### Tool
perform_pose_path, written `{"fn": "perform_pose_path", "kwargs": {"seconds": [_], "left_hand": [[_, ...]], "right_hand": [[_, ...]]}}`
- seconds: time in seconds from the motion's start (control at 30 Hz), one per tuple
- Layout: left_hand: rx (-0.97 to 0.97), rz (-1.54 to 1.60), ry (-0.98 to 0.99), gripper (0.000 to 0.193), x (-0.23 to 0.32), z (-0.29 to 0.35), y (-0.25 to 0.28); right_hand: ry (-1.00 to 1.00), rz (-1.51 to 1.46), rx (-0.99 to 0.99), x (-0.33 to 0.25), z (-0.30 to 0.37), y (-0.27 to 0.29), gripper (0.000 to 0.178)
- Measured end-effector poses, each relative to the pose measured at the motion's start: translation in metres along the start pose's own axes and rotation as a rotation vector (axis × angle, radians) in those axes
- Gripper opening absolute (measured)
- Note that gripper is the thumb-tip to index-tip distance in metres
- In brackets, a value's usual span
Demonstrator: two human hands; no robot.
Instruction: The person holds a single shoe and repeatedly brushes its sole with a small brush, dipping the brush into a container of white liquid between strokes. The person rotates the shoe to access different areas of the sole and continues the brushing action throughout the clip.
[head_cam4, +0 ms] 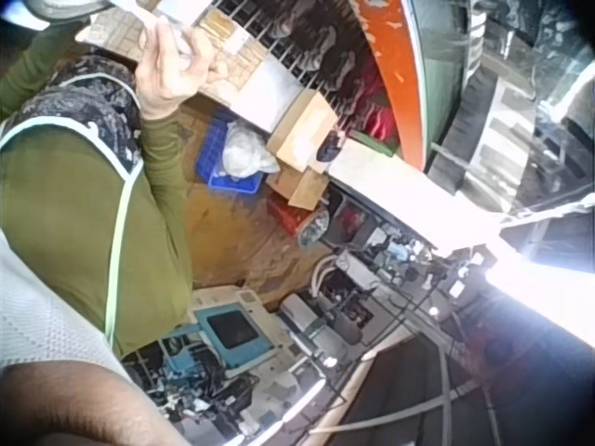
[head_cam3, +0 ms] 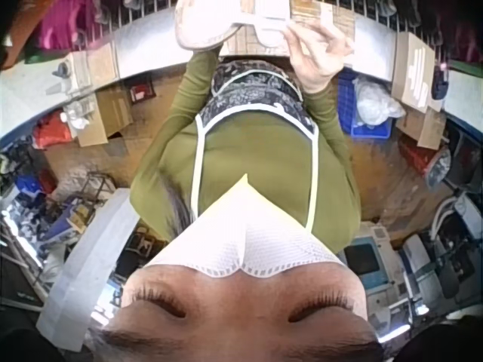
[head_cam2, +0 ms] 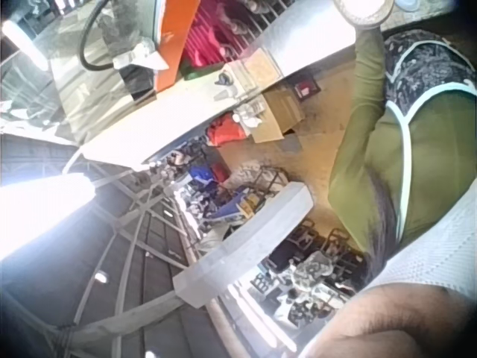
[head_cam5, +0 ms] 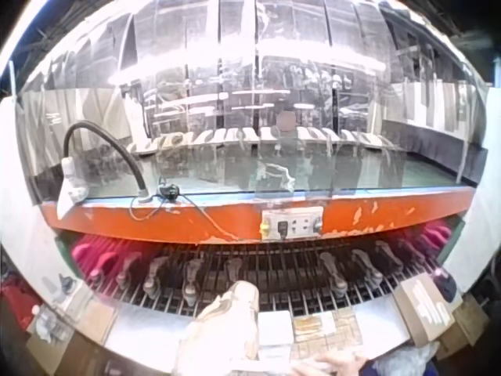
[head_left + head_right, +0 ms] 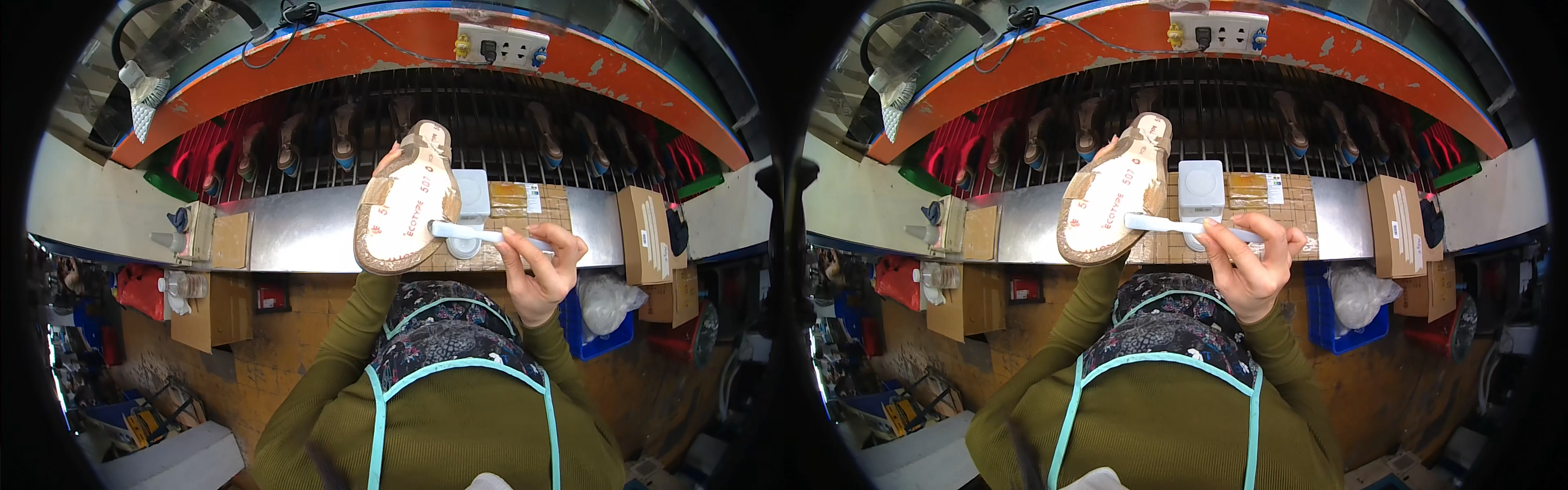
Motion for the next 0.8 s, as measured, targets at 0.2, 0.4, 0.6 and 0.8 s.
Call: {"fn": "perform_pose_path", "kwargs": {"seconds": [0.2,0.4,0.6,0.8], "left_hand": [[-0.023,0.091,0.045,0.066,0.003,0.003,-0.002],[-0.04,0.087,0.006,0.067,-0.001,0.005,-0.001],[0.04,0.253,0.117,0.08,-0.014,0.002,0.014],[0.025,-0.072,0.042,0.076,-0.007,-0.003,0.014]], "right_hand": [[0.069,-0.161,-0.068,-0.015,0.004,0.003,0.038],[0.047,-0.047,-0.051,-0.008,0.011,-0.005,0.037],[-0.053,-0.159,0.002,-0.004,0.009,-0.018,0.036],[-0.149,-0.223,-0.075,0.001,0.016,-0.016,0.033]]}}
Point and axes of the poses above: each hand's wrist, its own z-axis away from the middle knuckle, its own y-axis out of the back of the hand, x = y × z, the point moved 1 cm from there along -z, towards the middle knuckle, and after that the axes turned 2 degrees about x, right-handed, at the moved point
